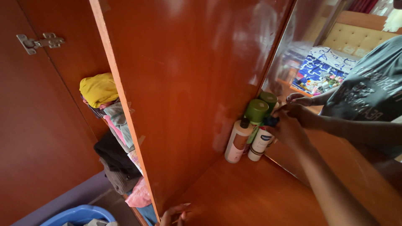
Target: Organizing cosmetics and toiletries from a bed into a cupboard.
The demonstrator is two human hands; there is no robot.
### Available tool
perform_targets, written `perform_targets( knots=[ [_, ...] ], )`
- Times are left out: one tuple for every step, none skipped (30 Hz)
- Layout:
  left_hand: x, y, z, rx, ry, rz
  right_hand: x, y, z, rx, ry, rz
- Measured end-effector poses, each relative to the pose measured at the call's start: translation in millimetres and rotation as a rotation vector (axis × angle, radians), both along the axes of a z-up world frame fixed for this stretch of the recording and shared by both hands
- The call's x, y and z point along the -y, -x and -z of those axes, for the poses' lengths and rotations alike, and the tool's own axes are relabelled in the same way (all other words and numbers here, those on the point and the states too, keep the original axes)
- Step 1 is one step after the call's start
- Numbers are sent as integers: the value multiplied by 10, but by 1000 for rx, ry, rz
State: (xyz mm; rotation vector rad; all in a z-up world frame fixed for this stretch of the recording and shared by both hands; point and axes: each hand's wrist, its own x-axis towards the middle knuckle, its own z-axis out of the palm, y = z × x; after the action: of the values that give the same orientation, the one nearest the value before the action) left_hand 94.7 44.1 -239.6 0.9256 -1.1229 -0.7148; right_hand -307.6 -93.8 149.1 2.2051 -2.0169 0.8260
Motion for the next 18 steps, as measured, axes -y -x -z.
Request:
perform_targets(
  knots=[
    [-5, 17, 4, -21, -56, -22, -42, -40, -40, 34, -13, 9],
    [-10, 34, 7, -42, -111, -45, -85, -80, -80, 69, -26, 18],
    [-24, 42, -53, -43, -110, -46, -101, -88, -87, 68, -25, 16],
    [-39, 48, -113, -22, -86, -73, -118, -98, -94, 34, -4, 32],
    [-65, 41, -170, -1, -64, -104, -130, -122, -95, 1, 16, 45],
    [-96, 34, -246, -1, -64, -109, -162, -149, -127, 1, 16, 40],
    [-124, 24, -324, 20, -84, -124, -196, -175, -158, -11, 29, 35],
    [-152, 15, -402, 41, -104, -139, -230, -200, -189, -24, 41, 30],
    [-172, 1, -468, 42, -105, -142, -234, -209, -181, -22, 40, 26],
    [-193, -11, -532, 52, -78, -134, -239, -217, -171, -58, 101, 45],
    [-229, -19, -590, 63, -53, -123, -263, -217, -151, -95, 161, 66],
    [-321, -11, -847, 64, -57, -124, -356, -308, -192, -94, 157, 66],
    [-416, -7, -1105, 23, -180, -84, -467, -392, -226, -15, 174, 46],
    [-512, 1, -1362, -18, -304, -45, -579, -473, -259, 64, 191, 28],
    [-588, 0, -1631, -11, -312, -36, -666, -533, -222, 68, 183, 38],
    [-662, 7, -1899, 41, -266, -33, -755, -589, -185, 86, 233, -19],
    [-726, 27, -2174, 93, -217, -26, -854, -631, -160, 102, 285, -71],
    [-771, 51, -2343, 100, -223, -13, -987, -682, -145, 106, 279, -56]
  ],
)
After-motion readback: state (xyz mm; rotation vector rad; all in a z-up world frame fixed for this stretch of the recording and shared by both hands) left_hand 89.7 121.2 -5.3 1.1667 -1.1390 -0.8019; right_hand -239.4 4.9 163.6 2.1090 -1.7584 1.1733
